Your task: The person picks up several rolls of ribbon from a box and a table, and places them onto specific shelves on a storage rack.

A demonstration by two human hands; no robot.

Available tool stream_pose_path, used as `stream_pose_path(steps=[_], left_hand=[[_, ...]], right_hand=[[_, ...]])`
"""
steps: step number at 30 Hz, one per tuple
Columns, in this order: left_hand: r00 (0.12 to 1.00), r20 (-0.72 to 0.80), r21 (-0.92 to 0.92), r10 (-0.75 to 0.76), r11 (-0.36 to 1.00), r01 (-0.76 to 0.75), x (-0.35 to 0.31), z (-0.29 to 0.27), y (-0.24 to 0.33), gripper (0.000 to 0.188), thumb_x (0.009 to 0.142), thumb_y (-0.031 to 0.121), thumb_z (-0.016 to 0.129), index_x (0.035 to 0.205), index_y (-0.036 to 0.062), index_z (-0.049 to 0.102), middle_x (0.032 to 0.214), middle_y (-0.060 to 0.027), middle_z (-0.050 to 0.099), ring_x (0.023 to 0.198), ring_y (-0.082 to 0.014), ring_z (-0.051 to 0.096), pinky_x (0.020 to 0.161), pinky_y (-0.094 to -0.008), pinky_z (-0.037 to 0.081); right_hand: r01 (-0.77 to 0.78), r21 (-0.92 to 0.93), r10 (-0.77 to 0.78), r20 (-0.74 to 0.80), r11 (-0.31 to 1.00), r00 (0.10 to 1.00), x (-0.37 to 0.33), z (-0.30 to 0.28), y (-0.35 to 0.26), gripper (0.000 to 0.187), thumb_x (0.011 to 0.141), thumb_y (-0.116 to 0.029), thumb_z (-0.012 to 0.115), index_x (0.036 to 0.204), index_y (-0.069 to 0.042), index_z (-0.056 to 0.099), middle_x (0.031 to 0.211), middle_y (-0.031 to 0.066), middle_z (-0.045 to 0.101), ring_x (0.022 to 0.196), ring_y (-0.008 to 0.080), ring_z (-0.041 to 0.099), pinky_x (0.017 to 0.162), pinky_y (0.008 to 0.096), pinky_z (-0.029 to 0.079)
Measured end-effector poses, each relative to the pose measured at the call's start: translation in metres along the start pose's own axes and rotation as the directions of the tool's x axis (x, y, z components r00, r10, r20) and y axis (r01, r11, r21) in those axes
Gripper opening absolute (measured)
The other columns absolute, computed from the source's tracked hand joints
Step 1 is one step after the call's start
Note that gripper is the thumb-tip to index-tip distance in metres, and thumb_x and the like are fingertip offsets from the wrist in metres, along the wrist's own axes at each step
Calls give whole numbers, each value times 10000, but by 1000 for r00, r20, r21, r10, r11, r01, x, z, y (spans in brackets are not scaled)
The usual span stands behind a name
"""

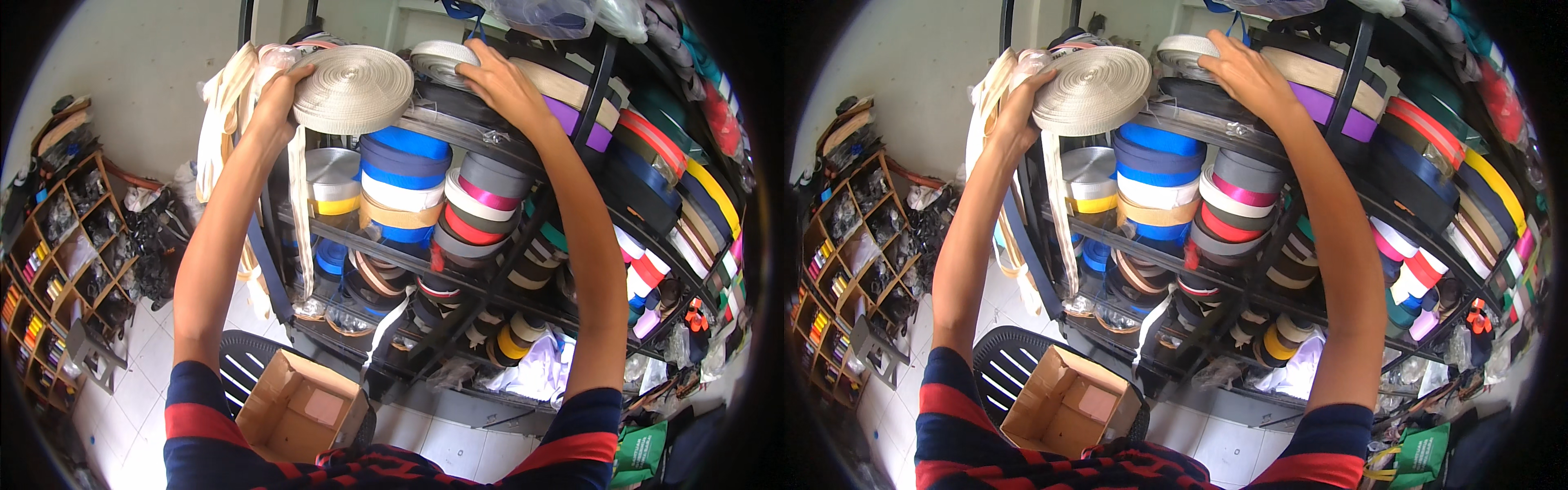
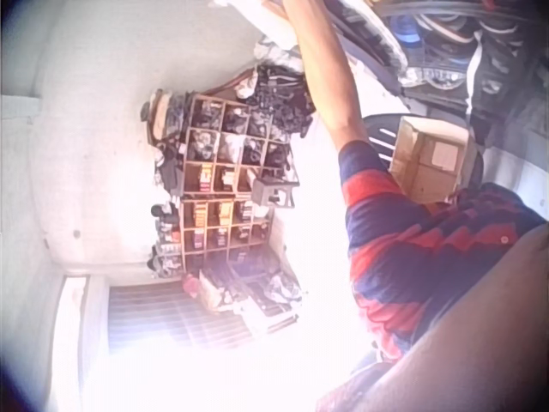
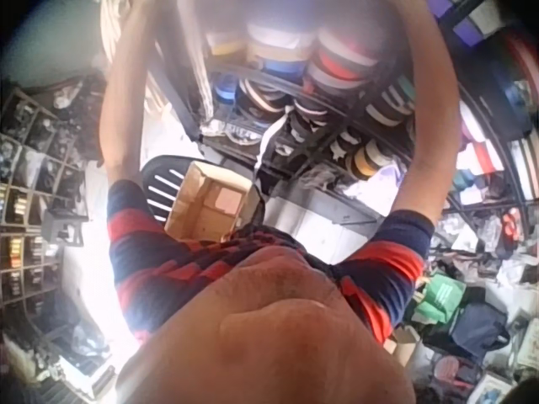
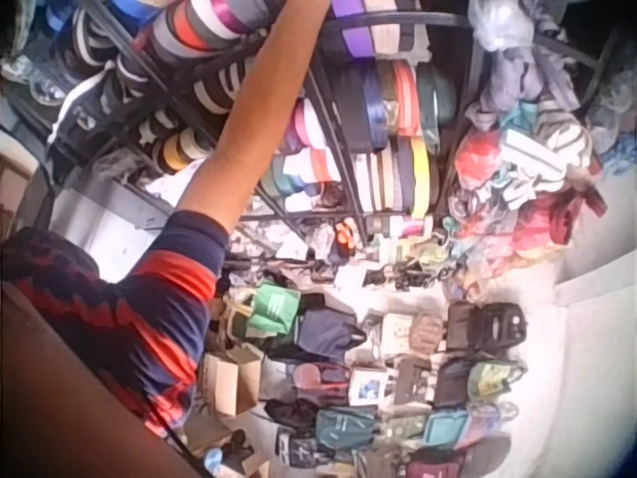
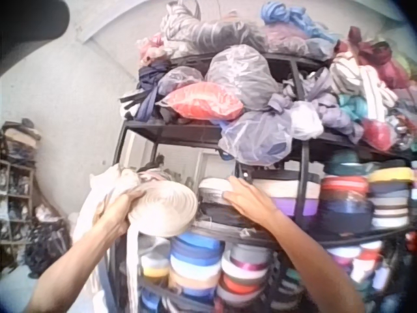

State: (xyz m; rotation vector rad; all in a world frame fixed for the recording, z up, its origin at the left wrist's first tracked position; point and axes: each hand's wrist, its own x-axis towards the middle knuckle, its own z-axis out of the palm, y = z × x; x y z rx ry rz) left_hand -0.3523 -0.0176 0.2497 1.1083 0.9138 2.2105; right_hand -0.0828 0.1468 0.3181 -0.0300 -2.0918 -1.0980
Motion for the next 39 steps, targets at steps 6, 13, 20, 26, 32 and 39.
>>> stream_pose_path(steps=[6, 13, 20, 26, 32, 39], left_hand=[[994, 35, -27, -102, 994, 103, 49, 30, -10, 302, 866, 132, 595, 1100, -57, 565, 1044, -156, 639, 905, -241, 643, 792, -359, 533], [984, 50, 133, -169, 978, 162, 90, 113, -46, 368, 844, 127, 582, 1117, -116, 540, 1058, -195, 621, 891, -260, 626, 748, -387, 522], [980, -87, 255, -178, 947, 195, 125, 133, -82, 434, 864, 177, 464, 1198, -93, 520, 1180, -221, 576, 1009, -313, 564, 889, -389, 440], [949, -194, 238, -248, 927, 290, 79, 156, -56, 637, 934, 412, 280, 1366, -49, 358, 1403, -181, 416, 1243, -299, 431, 1035, -405, 322], [974, -59, 198, -217, 954, 224, 96, 143, -59, 698, 941, 474, 246, 1395, -53, 298, 1444, -195, 338, 1303, -303, 349, 1075, -381, 256], [978, 42, 166, -203, 967, 193, 98, 146, -67, 772, 949, 547, 206, 1429, -57, 228, 1491, -211, 247, 1374, -308, 254, 1122, -352, 180]], right_hand=[[-55, -134, 40, -113, 989, 993, 16, -15, 8, 350, 703, 69, 580, 1011, -95, 602, 1211, 123, 487, 1033, 313, 572, 797, 399, 528], [-47, -139, 44, -30, 989, 999, 16, -29, 0, 356, 705, 60, 577, 1021, -98, 615, 1265, 75, 508, 1028, 285, 574, 811, 392, 524], [-79, -60, 84, 80, 995, 993, -1, -24, -3, 187, 778, -41, 545, 926, -22, 658, 1196, 105, 526, 984, 296, 566, 841, 397, 501], [-134, 36, 129, 111, 990, 985, -17, -19, -10, 251, 847, -152, 512, 937, 8, 683, 1158, 133, 532, 949, 324, 567, 863, 416, 466], [-189, 101, 175, 135, 977, 975, -9, -23, -14, 333, 851, -303, 619, 971, -3, 699, 1151, 137, 534, 946, 351, 574, 862, 421, 461], [-204, 211, 211, -13, 956, 977, -16, -6, -6, 310, 796, -313, 679, 865, -13, 714, 1001, 161, 589, 868, 356, 615, 801, 441, 491]])
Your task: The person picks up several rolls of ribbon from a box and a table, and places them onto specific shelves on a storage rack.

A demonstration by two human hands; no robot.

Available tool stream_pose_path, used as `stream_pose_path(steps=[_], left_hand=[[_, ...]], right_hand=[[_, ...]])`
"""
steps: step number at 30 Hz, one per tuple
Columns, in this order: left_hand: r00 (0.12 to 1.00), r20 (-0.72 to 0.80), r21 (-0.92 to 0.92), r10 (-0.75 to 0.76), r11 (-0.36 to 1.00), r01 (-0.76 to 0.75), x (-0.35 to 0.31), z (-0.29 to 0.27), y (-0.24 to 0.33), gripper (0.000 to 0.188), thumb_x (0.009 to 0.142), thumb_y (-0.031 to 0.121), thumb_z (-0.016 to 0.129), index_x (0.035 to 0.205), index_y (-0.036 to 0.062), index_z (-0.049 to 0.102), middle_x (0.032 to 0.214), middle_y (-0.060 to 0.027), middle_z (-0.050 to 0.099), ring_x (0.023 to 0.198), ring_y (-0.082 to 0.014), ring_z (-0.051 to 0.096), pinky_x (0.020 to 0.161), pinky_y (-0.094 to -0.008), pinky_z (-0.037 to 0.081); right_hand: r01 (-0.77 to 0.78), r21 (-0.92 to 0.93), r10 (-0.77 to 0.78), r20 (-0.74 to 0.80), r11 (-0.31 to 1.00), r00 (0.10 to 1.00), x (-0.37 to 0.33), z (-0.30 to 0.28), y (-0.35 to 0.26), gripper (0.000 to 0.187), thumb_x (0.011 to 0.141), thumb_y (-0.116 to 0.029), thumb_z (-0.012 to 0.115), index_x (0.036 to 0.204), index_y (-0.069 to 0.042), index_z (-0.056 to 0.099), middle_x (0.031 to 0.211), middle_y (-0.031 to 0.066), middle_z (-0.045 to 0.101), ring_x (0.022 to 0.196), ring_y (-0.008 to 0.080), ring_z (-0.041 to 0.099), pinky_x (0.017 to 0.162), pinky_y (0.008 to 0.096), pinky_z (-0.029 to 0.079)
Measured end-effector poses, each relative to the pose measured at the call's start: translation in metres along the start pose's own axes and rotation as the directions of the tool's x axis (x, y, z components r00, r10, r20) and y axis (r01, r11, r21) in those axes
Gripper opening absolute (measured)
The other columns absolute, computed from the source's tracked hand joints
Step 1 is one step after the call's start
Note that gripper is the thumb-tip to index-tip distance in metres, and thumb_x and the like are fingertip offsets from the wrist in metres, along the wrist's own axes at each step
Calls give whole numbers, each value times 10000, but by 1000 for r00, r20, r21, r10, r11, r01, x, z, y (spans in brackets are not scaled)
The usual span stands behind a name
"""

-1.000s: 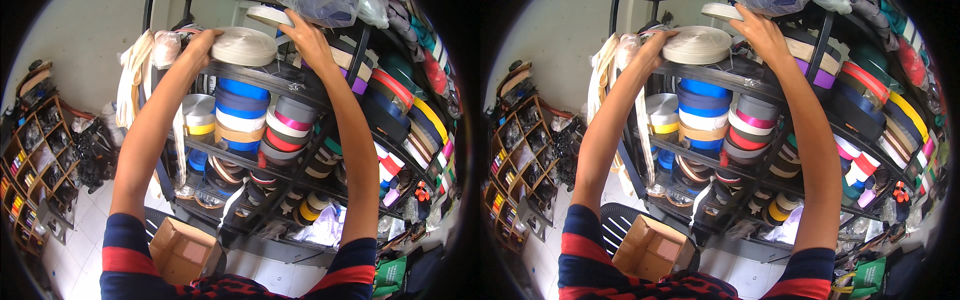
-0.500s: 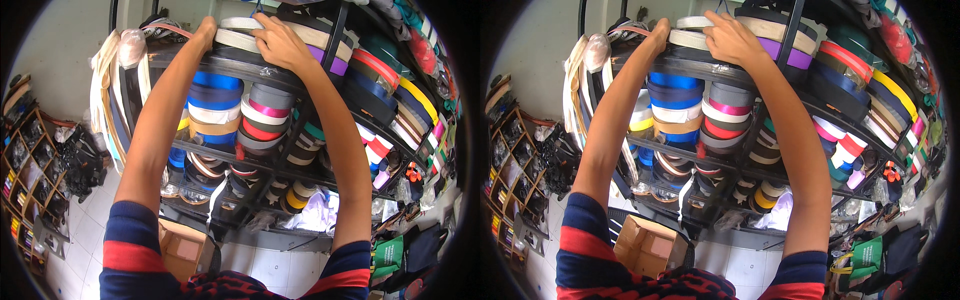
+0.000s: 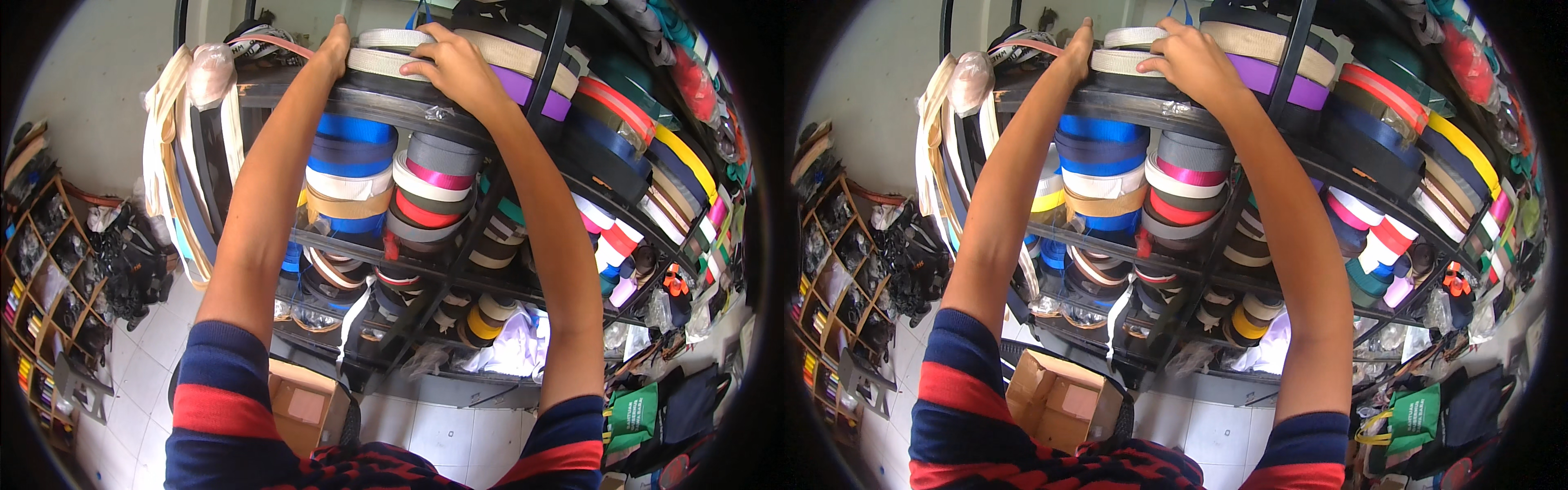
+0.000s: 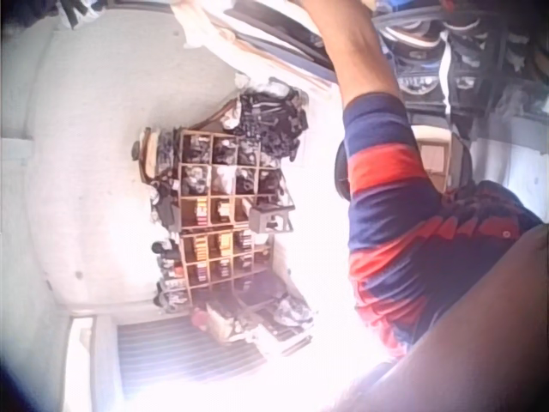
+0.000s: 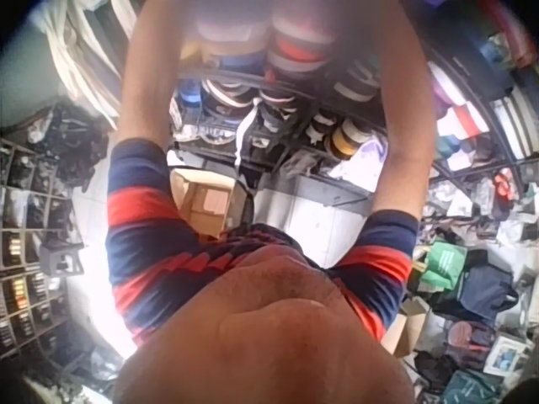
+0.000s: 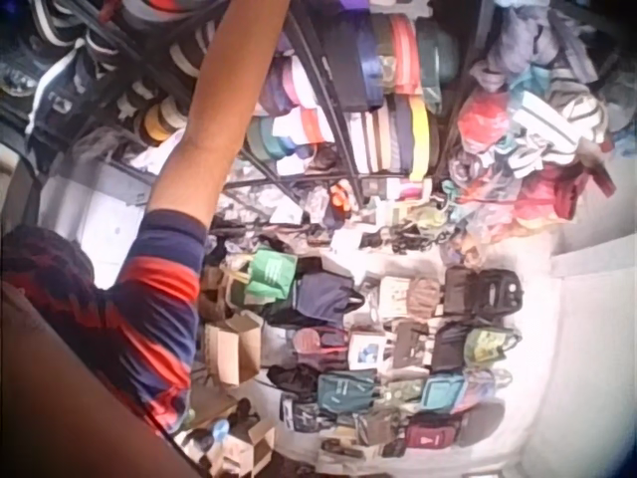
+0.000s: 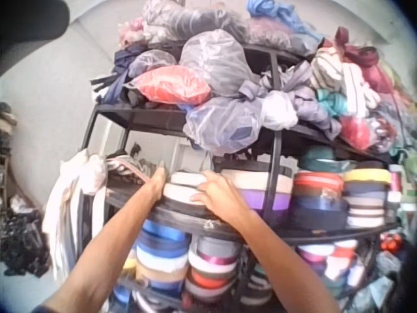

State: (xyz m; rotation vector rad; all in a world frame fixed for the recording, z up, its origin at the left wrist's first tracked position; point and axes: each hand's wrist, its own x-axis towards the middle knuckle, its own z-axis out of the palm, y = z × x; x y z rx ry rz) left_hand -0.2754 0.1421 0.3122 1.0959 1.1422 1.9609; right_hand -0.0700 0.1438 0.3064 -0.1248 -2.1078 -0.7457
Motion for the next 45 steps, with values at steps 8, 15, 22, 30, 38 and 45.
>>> stream_pose_path(steps=[8, 15, 22, 30, 38, 45], left_hand=[[998, 3, 47, 63, 997, -63, 8, -2, -5, 748, 956, 554, 243, 1404, -42, 297, 1446, -219, 316, 1338, -302, 314, 1106, -349, 216], [961, -20, 297, 275, 920, -257, 24, -35, -1, 698, 961, 538, 300, 1365, -22, 402, 1378, -222, 428, 1272, -293, 415, 1072, -355, 283], [601, 99, 279, 793, 558, -782, -115, -10, -36, 488, 978, 362, 365, 1197, -35, 546, 1250, -195, 519, 1192, -287, 469, 1035, -337, 302], [871, 251, -71, 423, 905, -419, -334, 10, -169, 388, 926, 278, 537, 1149, -38, 507, 1150, -158, 551, 1065, -236, 555, 967, -376, 397], [757, 616, 16, -220, 964, 267, -542, 98, -305, 165, 791, -74, 499, 729, 63, 431, 720, -76, 539, 654, -138, 525, 638, -256, 445], [264, 919, 165, -292, 895, 415, -658, 216, -313, 196, 633, -130, 431, 607, 59, 387, 585, -67, 479, 542, -145, 491, 542, -275, 439]], right_hand=[[-297, 109, 288, 95, 949, 953, -4, 1, -7, 420, 756, -305, 740, 940, 11, 533, 1080, 204, 599, 923, 392, 604, 780, 443, 493], [-104, 92, 114, -114, 990, 987, -29, -8, -45, 353, 782, -230, 703, 986, -8, 520, 1233, 196, 516, 1124, 366, 513, 884, 416, 464], [-207, 284, 213, 11, 936, 977, -170, -81, -127, 363, 711, -26, 726, 1028, -18, 549, 1288, 212, 490, 1170, 374, 509, 965, 407, 433], [-888, 352, 863, 300, 295, 406, -389, -169, -230, 306, 789, 64, 623, 1077, 12, 534, 1145, 163, 566, 964, 266, 633, 824, 338, 503], [-884, 351, 952, 113, -308, -286, -538, -295, -387, 250, 593, 170, 390, 695, 26, 567, 671, 108, 640, 625, 192, 634, 594, 279, 493], [-847, 322, 854, -170, -423, -491, -590, -422, -430, 169, 613, 149, 438, 620, 8, 531, 580, 100, 598, 567, 173, 590, 556, 280, 454]])
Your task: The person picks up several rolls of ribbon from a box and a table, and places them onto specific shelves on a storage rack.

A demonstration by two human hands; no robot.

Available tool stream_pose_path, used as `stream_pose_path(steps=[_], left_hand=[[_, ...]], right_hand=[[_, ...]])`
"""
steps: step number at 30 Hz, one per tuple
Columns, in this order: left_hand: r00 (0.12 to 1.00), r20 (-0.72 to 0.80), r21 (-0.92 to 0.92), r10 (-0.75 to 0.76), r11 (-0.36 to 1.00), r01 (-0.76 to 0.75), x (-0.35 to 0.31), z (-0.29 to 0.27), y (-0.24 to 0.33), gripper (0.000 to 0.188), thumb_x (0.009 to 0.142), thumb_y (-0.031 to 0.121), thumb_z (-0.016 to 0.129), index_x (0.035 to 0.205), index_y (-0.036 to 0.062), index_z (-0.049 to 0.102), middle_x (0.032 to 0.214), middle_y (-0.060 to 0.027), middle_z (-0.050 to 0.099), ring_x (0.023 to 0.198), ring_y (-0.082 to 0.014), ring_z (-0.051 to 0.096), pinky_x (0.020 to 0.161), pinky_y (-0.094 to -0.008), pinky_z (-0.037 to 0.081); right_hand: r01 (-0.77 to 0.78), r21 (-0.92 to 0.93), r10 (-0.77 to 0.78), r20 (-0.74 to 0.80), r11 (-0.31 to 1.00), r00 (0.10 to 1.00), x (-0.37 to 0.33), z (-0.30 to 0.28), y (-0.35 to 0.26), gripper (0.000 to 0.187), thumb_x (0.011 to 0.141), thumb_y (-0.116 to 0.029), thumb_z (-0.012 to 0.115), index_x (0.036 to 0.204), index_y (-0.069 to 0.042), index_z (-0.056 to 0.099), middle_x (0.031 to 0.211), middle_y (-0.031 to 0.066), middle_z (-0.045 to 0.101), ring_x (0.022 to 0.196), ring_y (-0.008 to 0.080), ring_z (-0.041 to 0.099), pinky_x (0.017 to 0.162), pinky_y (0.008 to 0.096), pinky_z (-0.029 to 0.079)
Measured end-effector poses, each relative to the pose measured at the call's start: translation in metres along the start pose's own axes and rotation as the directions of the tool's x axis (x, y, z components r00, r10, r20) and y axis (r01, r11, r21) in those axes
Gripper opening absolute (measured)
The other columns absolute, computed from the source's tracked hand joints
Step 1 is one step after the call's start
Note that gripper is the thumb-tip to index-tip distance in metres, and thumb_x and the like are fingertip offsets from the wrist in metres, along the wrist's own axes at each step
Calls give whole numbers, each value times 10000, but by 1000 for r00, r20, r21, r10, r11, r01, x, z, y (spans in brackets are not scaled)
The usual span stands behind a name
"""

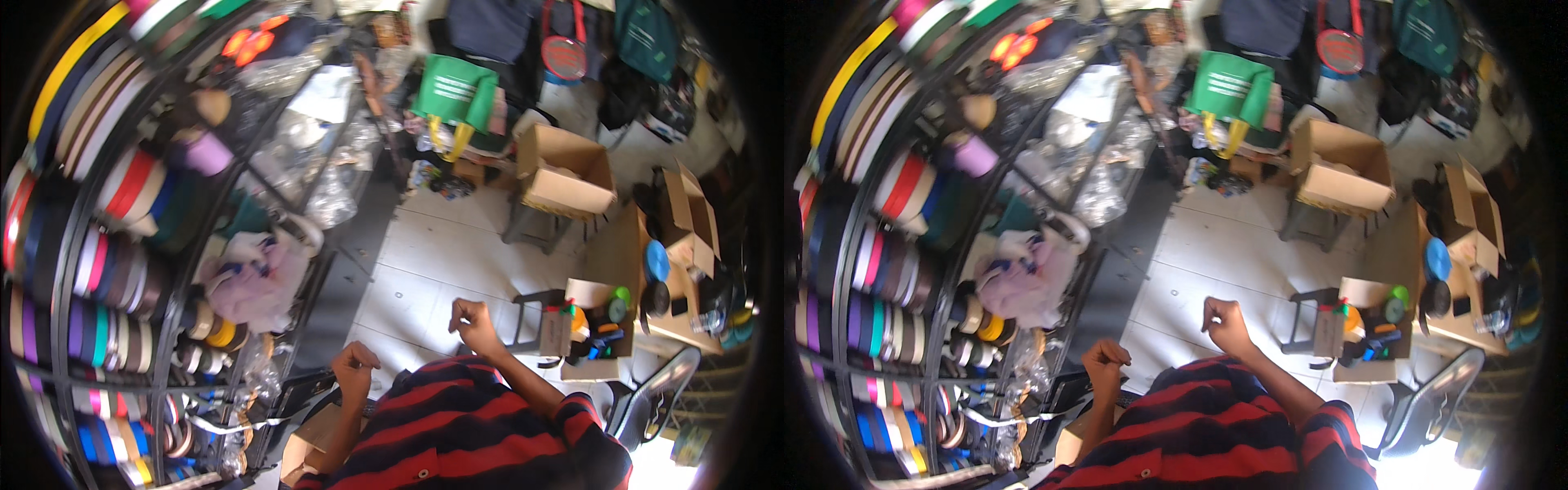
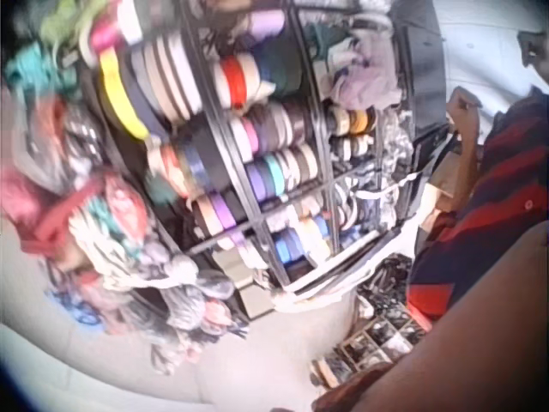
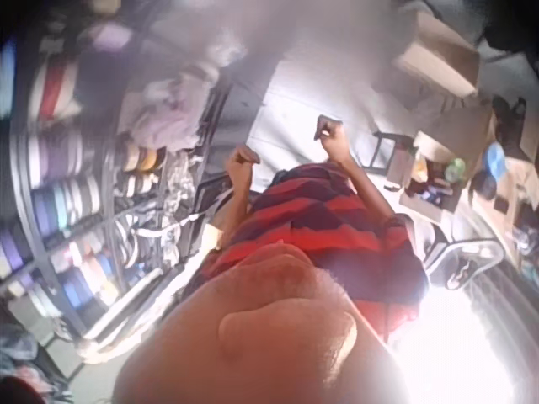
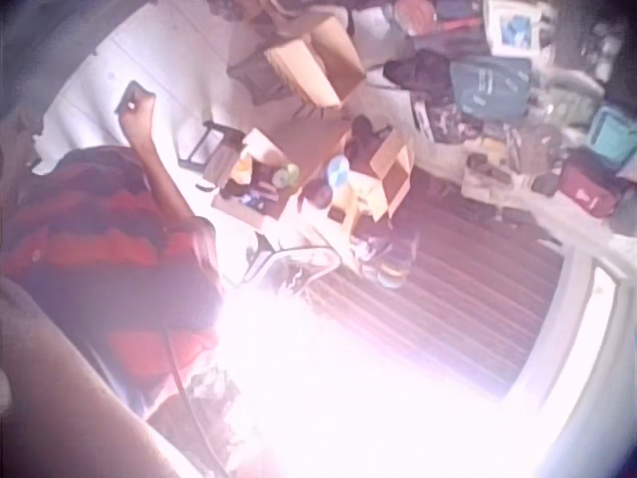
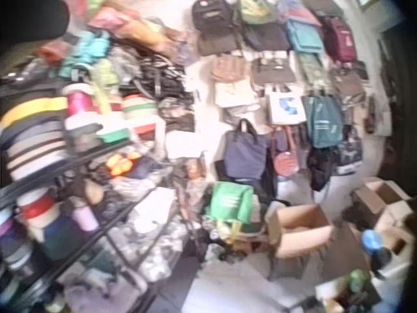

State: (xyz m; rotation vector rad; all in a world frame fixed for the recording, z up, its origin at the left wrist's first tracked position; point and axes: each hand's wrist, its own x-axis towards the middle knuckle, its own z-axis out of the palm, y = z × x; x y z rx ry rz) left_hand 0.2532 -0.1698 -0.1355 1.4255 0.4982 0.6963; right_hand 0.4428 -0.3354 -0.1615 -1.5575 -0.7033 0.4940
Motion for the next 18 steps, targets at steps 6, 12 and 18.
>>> stream_pose_path(steps=[6, 12, 18], left_hand=[[947, 304, -82, -109, 987, 140, 79, 128, -18, 145, 692, -133, 467, 689, 11, 488, 674, -65, 533, 615, -136, 534, 588, -251, 453], [748, 623, -78, -228, 934, 349, 132, 235, -27, 132, 814, -33, 512, 943, -6, 501, 857, -84, 541, 774, -146, 548, 723, -273, 453], [585, 747, 58, -315, 908, 415, 197, 302, -52, 74, 898, 24, 545, 903, 18, 472, 788, -45, 535, 740, -111, 540, 695, -260, 440]], right_hand=[[-43, 160, 69, -162, 986, 984, 24, -100, -4, 130, 805, 78, 468, 894, 24, 547, 823, 113, 635, 751, 197, 652, 674, 301, 535], [-84, 384, 145, -132, 919, 981, 54, -168, 2, 282, 945, -153, 520, 1177, 5, 487, 1117, 148, 600, 958, 218, 621, 780, 335, 524], [-172, 178, 206, -195, 969, 959, 111, -210, 24, 248, 955, -173, 513, 1102, 23, 550, 975, 127, 637, 837, 190, 645, 750, 324, 532]])
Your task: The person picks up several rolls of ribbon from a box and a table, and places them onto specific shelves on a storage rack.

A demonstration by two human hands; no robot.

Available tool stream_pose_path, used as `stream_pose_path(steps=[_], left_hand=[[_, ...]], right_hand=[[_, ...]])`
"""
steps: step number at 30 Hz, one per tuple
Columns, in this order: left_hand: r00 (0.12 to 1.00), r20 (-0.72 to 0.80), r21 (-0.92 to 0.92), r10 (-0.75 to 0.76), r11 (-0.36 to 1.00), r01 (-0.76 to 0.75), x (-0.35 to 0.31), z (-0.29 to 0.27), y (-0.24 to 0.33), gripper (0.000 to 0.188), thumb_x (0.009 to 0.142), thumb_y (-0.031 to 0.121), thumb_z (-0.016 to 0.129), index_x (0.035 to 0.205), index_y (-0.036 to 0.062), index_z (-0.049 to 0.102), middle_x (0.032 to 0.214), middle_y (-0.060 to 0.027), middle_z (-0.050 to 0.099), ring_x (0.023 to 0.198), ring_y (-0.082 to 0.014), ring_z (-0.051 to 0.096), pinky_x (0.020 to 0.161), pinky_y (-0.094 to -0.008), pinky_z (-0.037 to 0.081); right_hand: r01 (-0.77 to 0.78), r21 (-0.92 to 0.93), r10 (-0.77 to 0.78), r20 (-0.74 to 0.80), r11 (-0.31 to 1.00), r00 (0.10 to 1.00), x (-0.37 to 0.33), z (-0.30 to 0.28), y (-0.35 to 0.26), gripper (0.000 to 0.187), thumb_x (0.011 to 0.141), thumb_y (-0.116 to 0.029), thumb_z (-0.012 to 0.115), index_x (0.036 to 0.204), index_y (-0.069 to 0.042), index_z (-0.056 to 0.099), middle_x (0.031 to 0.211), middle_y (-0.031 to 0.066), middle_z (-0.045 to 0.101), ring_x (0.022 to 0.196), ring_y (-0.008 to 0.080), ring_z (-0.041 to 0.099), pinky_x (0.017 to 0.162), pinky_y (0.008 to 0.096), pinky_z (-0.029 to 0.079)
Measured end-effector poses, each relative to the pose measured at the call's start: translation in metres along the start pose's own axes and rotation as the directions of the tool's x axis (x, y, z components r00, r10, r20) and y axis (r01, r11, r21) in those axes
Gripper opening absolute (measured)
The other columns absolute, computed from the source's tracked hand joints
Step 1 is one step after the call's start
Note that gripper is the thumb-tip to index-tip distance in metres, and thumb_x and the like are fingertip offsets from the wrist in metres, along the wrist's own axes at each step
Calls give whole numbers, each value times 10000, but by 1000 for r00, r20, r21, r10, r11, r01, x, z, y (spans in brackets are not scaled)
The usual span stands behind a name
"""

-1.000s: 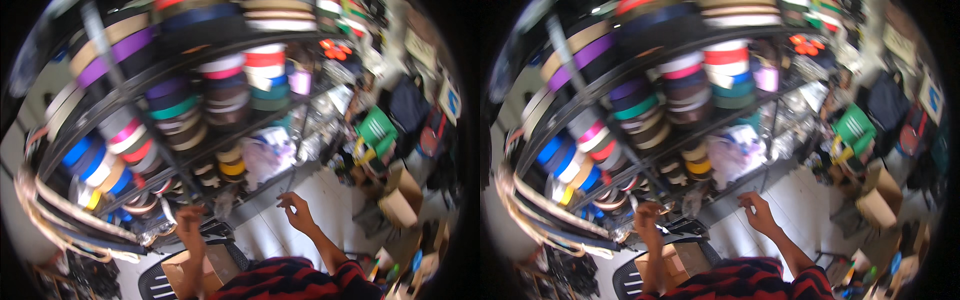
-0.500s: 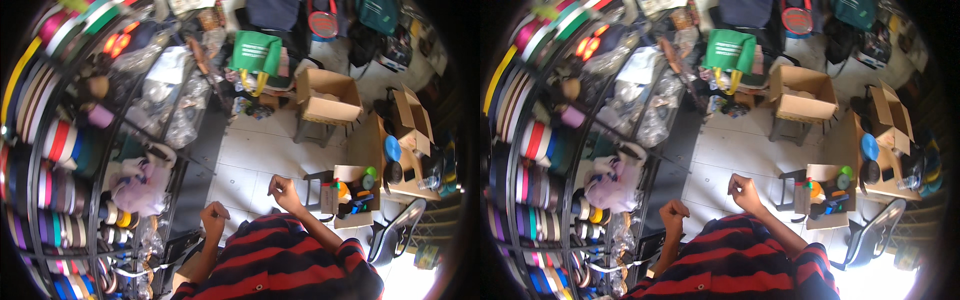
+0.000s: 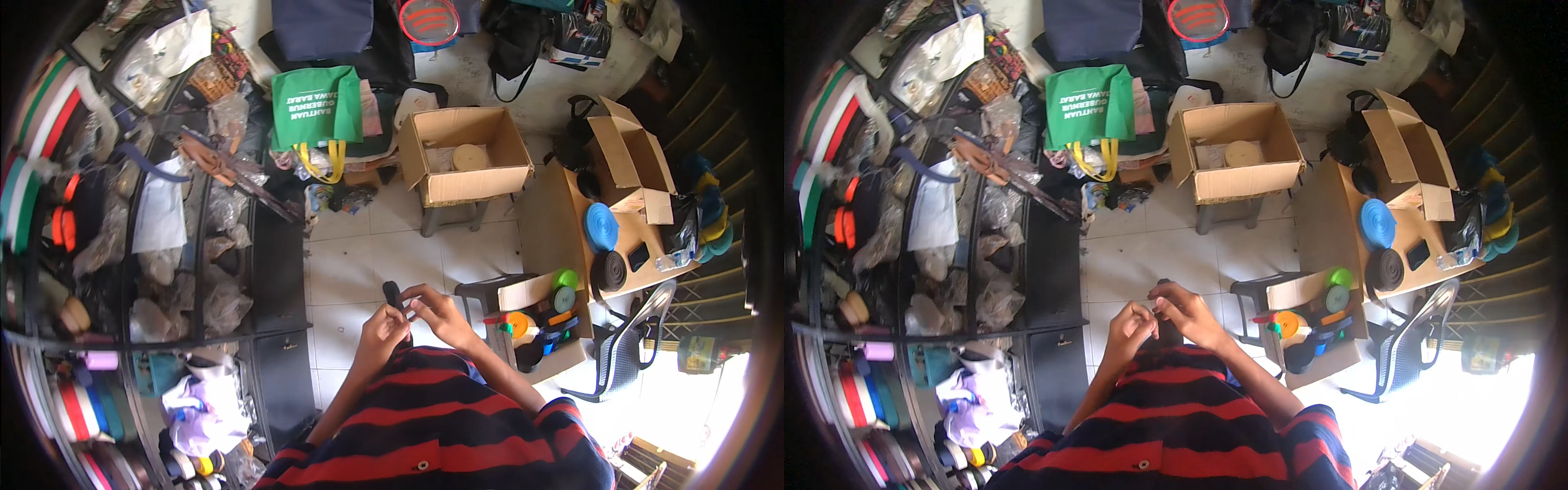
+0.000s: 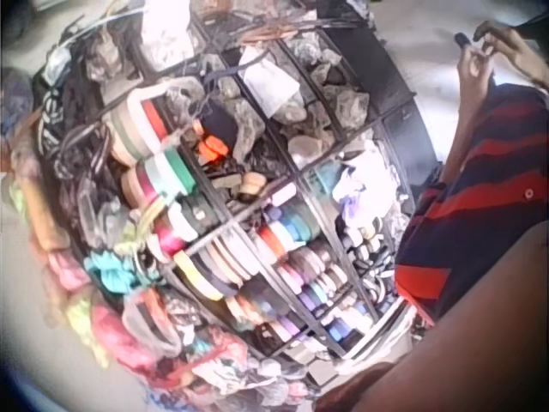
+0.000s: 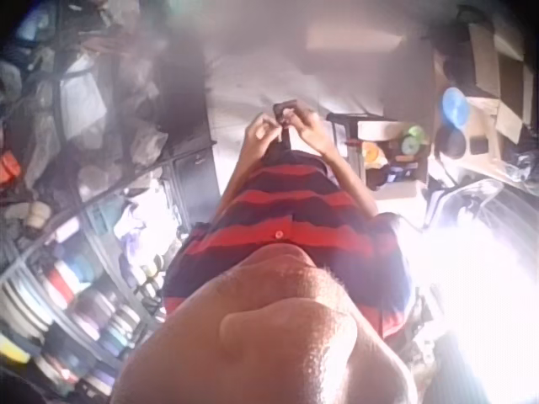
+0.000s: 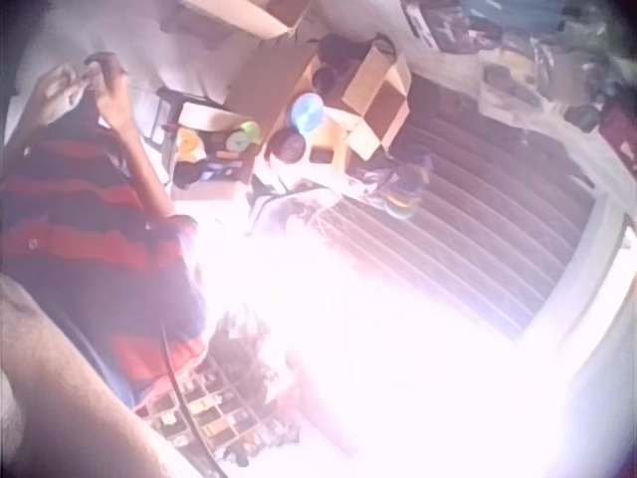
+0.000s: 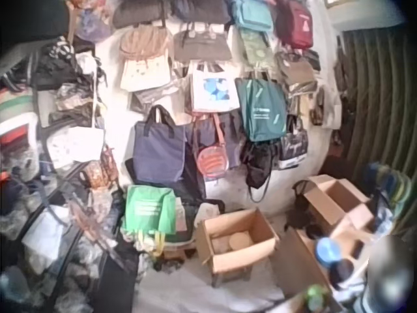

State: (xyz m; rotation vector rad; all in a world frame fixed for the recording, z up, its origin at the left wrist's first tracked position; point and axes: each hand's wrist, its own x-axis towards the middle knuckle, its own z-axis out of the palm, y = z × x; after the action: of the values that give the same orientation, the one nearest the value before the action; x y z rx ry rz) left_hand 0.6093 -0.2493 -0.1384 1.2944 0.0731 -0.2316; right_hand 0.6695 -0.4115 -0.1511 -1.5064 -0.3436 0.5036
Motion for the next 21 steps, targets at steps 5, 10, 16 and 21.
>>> stream_pose_path(steps=[5, 10, 16, 21], left_hand=[[999, 34, 15, -39, 999, 39, 105, -29, 17, 80, 892, 32, 565, 883, 26, 486, 747, -29, 536, 704, -102, 536, 667, -257, 436], [994, 103, 60, 33, 997, -39, 212, -58, 53, 68, 898, 51, 560, 875, 23, 502, 750, -32, 544, 704, -108, 540, 669, -255, 440], [999, 18, 142, 26, 989, -29, 298, -79, 74, 88, 922, 69, 510, 858, 9, 519, 746, -46, 549, 702, -122, 541, 680, -263, 442], [976, -209, 204, -67, 973, 110, 324, -89, 55, 99, 916, 80, 507, 856, 5, 531, 728, -53, 557, 692, -124, 534, 680, -263, 432]], right_hand=[[-26, -172, -26, -292, 985, 956, 71, -47, 15, 186, 924, -124, 559, 1037, 22, 577, 920, 134, 666, 755, 194, 677, 633, 302, 538], [-167, -202, 69, -422, 965, 904, 143, -111, 16, 196, 933, -120, 538, 1066, 24, 551, 986, 108, 654, 817, 175, 664, 694, 285, 533], [-157, -279, -24, -550, 948, 835, 256, -195, 58, 193, 867, -135, 607, 1005, -5, 577, 883, 130, 678, 700, 232, 686, 608, 322, 519], [-419, -579, 58, -538, 700, 841, 369, -272, 153, 452, 803, -274, 656, 1159, -41, 503, 1106, 204, 590, 1020, 358, 594, 841, 456, 483]])
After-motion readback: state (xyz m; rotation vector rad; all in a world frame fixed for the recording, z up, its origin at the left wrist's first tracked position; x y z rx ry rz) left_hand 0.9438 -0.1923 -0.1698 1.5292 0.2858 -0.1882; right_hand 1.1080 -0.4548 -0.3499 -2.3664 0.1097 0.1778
